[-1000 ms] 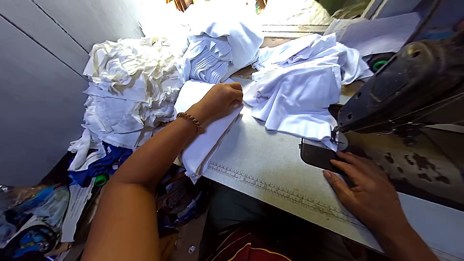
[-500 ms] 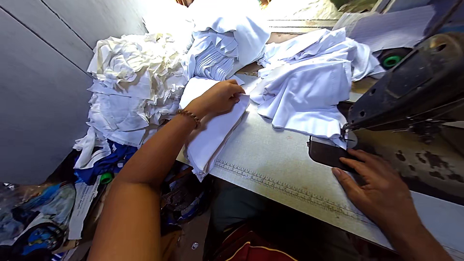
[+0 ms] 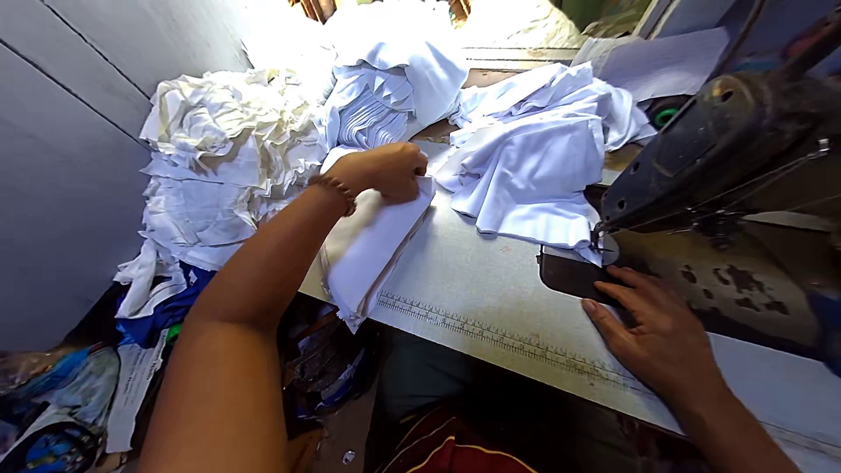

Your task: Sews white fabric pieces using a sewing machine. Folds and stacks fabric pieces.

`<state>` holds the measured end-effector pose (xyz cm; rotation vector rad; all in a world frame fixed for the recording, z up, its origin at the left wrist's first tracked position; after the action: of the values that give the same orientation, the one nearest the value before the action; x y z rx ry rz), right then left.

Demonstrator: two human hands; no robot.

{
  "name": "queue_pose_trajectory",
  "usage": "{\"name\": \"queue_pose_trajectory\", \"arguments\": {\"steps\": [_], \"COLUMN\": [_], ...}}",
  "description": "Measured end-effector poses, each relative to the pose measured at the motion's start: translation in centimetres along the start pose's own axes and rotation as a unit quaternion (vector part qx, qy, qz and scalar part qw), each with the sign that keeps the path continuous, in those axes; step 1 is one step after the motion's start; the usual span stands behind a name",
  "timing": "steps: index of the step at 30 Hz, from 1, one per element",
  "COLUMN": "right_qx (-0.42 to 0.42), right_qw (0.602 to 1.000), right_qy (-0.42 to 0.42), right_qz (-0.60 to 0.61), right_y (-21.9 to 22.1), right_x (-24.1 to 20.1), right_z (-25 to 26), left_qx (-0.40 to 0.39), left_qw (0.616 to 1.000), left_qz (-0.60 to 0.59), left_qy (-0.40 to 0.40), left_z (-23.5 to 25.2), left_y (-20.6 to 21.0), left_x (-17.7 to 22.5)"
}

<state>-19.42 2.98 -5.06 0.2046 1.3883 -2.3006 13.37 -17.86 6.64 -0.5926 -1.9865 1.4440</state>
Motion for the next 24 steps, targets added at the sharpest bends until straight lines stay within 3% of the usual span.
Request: {"name": "queue_pose_trajectory", "arguments": {"steps": [3, 6, 11, 14, 16, 18, 21, 24], "right_qx": [0.054, 0.129, -0.008, -0.111, -0.129, -0.116, -0.09, -0.069], "right_qw": [0.998, 0.987, 0.974, 0.956, 0.94, 0.932, 0.912, 0.872], "right_qy": [-0.016, -0.094, -0.163, -0.086, -0.039, -0.033, -0.088, -0.164], "right_qz": [-0.002, -0.004, 0.16, 0.258, 0.312, 0.341, 0.391, 0.457], "right_y": [-0.9, -2.7, 1.0, 5.7, 8.0, 9.1, 8.3, 5.0], "right_x": [-0.6, -4.0, -12.6, -17.3, -21.1, -24.9, -28.0, -26.7], "right_z": [-0.1, 1.3, 6.6, 9.8, 11.2, 12.0, 11.1, 7.9], "left_qx": [0.175, 0.29, 0.416, 0.492, 0.552, 0.63, 0.746, 0.831], "left_qw": [0.978, 0.946, 0.903, 0.865, 0.828, 0.775, 0.666, 0.515], "left_qz": [-0.068, -0.099, -0.084, -0.094, -0.077, -0.03, 0.007, -0.206], "left_qy": [0.088, 0.103, 0.064, -0.03, -0.055, -0.046, -0.008, 0.035], "left_z": [-3.5, -6.1, -8.6, -11.5, -14.4, -17.6, -22.9, -25.3], "left_y": [1.0, 2.3, 3.5, 2.6, 3.1, 3.0, 3.4, 3.1], "left_x": [-1.5, -2.0, -2.7, -2.3, -1.2, 0.1, 2.7, 8.4]}}
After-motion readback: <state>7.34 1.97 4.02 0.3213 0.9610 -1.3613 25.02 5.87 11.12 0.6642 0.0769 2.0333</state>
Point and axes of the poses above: each hand's wrist, its own z-axis towards the middle knuckle, its own y-axis out of the palm, x = y × z, the point moved 5 cm from there along z, towards the middle knuckle, and after that the axes turned 4 degrees about -z, right-handed, at the moved point
